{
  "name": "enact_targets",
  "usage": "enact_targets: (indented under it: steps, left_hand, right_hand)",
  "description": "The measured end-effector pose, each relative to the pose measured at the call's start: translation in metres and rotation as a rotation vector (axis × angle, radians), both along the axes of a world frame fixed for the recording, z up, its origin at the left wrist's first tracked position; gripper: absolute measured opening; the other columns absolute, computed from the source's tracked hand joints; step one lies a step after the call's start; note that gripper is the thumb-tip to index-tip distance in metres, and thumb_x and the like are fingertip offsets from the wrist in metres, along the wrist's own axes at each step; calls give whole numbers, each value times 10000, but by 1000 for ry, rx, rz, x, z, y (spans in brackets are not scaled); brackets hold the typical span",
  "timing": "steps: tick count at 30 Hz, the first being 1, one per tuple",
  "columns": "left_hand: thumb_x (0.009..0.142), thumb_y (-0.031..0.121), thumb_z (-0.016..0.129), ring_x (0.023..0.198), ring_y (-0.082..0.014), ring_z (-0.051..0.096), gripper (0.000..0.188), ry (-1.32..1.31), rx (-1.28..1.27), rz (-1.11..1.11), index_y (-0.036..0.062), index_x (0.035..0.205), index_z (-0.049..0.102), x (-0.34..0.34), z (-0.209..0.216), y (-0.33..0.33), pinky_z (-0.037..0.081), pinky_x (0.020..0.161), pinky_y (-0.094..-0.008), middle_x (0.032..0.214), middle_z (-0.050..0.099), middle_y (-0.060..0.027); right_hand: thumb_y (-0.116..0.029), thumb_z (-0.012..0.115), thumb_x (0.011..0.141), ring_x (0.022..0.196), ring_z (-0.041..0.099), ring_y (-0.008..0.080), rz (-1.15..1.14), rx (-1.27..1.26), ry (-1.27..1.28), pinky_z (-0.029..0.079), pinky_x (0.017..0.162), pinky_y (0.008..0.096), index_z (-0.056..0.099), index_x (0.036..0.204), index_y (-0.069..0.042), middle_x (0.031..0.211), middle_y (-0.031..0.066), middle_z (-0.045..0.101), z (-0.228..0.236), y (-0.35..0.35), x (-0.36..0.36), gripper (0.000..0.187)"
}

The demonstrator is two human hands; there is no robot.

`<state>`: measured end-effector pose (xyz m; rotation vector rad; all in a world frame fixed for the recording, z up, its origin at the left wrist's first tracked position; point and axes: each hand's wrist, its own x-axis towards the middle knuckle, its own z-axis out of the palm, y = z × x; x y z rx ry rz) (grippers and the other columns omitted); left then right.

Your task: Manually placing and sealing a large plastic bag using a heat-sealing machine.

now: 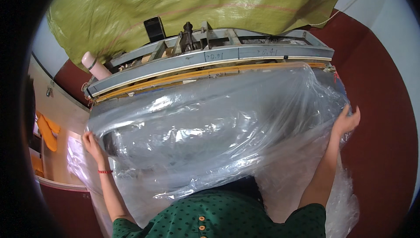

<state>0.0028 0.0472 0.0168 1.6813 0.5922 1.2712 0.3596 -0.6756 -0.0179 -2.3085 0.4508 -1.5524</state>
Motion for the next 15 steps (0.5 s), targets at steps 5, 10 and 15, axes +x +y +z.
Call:
enact_targets:
  steps: [5, 10, 15]
  left_hand:
    - [825, 69, 487, 960, -249, 489, 271, 469, 321, 90, -14, 1083, 473, -40, -41, -124, 375, 872, -357, 1041, 498, -119]
    - [799, 177, 576, 921, -304, 556, 213, 813, 553, -1193, 66, 978, 545, -38, -106, -238, 458, 719, -362, 952, 586, -113]
    - [882, 224, 501, 601, -47, 475, 151, 872, -451, -971, 94, 906, 573, -79, -114, -170, 422, 494, -198, 712, 513, 31]
  right_hand:
    - [-333, 570, 823, 984, 517, 251, 111, 863, 164, 411, 838, 358, 515, 1118, -16, 1097, 132, 541, -76, -62, -21, 436]
    - [-250, 568, 837, 925, 530, 163, 588, 1269, 127, 436, 779, 290, 515, 1120, -2, 1050, 67, 550, -56, -34, -23, 380]
    - [-184, 521, 864, 925, 519, 132, 1078, 950, 73, 409, 805, 255, 515, 1121, 15, 1038, 57, 556, 58, 93, -19, 325]
